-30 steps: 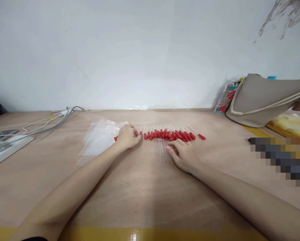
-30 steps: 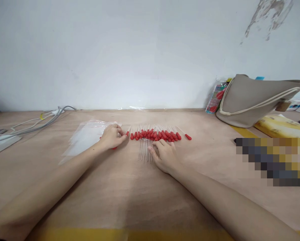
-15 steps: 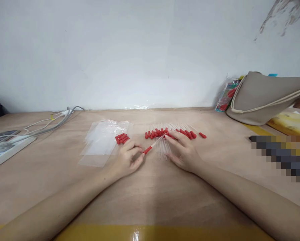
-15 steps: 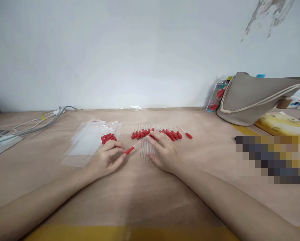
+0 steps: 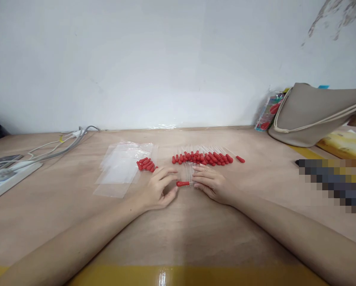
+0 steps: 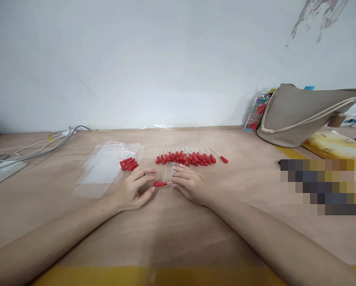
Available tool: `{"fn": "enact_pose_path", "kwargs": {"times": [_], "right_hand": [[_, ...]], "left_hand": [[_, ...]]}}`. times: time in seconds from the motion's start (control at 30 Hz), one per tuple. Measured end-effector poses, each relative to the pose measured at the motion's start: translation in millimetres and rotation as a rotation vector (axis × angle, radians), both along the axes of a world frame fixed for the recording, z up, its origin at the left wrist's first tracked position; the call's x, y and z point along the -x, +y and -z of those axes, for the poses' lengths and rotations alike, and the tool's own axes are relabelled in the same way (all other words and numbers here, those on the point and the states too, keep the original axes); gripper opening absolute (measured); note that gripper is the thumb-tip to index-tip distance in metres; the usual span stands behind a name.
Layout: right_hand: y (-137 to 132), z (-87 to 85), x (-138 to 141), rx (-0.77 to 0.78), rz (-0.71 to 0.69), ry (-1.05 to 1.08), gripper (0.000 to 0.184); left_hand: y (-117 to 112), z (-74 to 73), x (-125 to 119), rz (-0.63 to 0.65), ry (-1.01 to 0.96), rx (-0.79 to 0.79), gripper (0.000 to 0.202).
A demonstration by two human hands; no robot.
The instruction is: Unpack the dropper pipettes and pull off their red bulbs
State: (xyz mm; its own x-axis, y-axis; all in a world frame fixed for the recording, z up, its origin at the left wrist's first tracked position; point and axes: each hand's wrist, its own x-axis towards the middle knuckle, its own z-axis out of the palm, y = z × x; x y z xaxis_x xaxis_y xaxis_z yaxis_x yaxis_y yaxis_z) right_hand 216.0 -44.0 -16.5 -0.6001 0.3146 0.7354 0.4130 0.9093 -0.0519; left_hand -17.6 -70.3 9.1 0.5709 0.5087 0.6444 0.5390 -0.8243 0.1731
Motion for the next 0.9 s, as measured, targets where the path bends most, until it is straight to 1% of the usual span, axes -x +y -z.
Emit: {"fn": "enact_pose_path", "kwargs": {"times": [0.1,0.23,0.33,0.53,0.77,0.9], "right_hand": [[-2.3,0.4,4.8,-0.012,-0.015,0.027,0.016],[-3.9,1.3,10.4,-0.043,-0.079,0.048,0.016],[-4.0,3.8,11.3,-0.092,-0.113,0.060,0.016],[-6.1,8.1,9.6,-0.125,-0.109,0.014,0.021],[-11.9,2.5,7.0,-0.173,-0.094,-0.023,0.017],[-12.7,3.0,4.2,-0.193,-0.103,-0.020,0.019]], "left_hand": [[-0.2,1.3,-6.2,-0.004,0.067,0.051,0.032],[3.6,8.3,-13.3,0.025,0.058,0.068,0.015],[5.6,10.2,-14.9,0.044,0.049,0.057,0.012],[-0.1,2.9,-13.1,0.040,0.139,0.089,0.017],[-6.0,0.0,-10.8,0.037,0.201,0.150,0.020],[-6.8,-1.5,-10.4,0.044,0.222,0.165,0.021]]}}
